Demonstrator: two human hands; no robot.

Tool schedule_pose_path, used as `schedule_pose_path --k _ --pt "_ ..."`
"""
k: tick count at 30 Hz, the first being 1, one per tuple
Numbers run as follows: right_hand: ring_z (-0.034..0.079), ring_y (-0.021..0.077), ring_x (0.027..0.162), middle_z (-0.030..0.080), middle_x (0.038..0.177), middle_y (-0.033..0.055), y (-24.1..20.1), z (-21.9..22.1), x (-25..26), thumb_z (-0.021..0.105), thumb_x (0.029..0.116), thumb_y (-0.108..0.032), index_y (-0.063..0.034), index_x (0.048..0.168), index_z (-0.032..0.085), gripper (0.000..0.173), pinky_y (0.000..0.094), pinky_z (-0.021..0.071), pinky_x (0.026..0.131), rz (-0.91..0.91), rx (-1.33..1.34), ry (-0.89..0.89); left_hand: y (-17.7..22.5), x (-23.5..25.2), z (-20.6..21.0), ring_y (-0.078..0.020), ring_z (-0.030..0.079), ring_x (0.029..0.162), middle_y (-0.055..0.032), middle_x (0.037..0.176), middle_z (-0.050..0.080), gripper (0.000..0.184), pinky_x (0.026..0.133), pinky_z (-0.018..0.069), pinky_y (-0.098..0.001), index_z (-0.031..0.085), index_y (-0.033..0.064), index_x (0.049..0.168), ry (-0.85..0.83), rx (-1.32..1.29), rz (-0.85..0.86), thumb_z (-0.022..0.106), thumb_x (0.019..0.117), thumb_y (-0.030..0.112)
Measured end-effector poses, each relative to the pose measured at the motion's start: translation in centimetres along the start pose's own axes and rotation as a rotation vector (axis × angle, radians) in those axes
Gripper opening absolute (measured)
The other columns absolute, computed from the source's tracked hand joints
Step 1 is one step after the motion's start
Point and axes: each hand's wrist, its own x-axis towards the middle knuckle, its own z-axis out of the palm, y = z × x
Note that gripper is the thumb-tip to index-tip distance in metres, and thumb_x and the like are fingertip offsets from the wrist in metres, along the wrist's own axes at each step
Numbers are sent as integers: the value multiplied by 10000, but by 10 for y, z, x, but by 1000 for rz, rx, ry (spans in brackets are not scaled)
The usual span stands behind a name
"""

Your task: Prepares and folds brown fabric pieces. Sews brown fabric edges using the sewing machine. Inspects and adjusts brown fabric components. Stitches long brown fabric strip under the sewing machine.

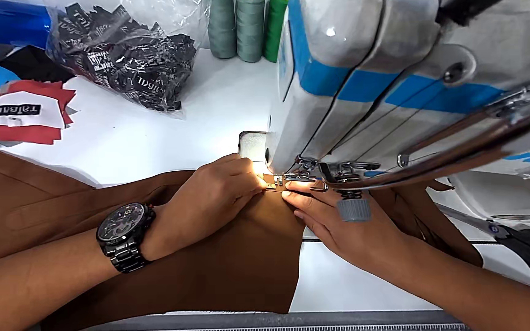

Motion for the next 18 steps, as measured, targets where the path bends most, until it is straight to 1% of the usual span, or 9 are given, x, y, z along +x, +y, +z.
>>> schedule_pose_path --k 1,3,4,6,10,13,15,18 --pt "650 200 1138 707 1236 8 0 0 0 495 1033 -316 -190 1271 730 358 378 523 974 -1 1 -3 0 -2 0 -120 642 862 -14 859 672 185 763 530 -232 766 78 909 -8 19 28 595 974 102" --pt "647 203 1145 708 1232 8 0 0 0 496 1034 -306 -186 1266 733 352 380 524 975 -6 7 0 0 -5 0 -179 663 941 -56 958 704 228 814 553 -275 770 54 1002 -56 79 96 543 991 60" --pt "647 207 1147 707 1235 13 0 0 -1 494 1036 -301 -183 1265 733 351 381 525 972 -11 8 2 0 -7 0 -197 662 960 -68 986 698 239 820 557 -291 764 46 1044 -84 115 124 531 991 54" --pt "650 211 1140 708 1239 20 0 0 -1 487 1034 -292 -177 1265 735 358 382 527 963 -20 -4 9 0 -8 0 -208 659 945 -78 991 694 247 792 556 -294 761 40 1074 -102 158 159 531 984 46" --pt "645 215 1142 697 1264 21 -2 -1 0 486 1029 -280 -172 1271 730 361 381 523 963 -26 -12 3 -3 -6 1 -207 685 941 -72 962 722 239 802 565 -297 774 62 1050 -69 136 151 545 986 52" --pt "643 212 1139 693 1268 20 -2 -1 0 490 1027 -275 -172 1267 732 356 377 524 959 -25 -8 2 -2 -3 3 -203 665 885 -69 918 703 229 741 546 -288 772 59 1022 -57 135 139 546 984 43" --pt "643 210 1144 694 1273 21 -2 -2 0 487 1028 -269 -168 1269 732 358 375 521 966 -25 -11 2 -1 -2 4 -206 666 881 -70 920 704 227 736 550 -290 770 57 1014 -51 146 136 546 980 40" --pt "641 208 1150 696 1266 20 -2 -1 0 480 1030 -266 -167 1266 734 360 375 518 974 -23 -15 4 1 0 5 -205 650 839 -77 937 705 228 692 532 -293 765 57 1021 -49 166 127 543 975 31"
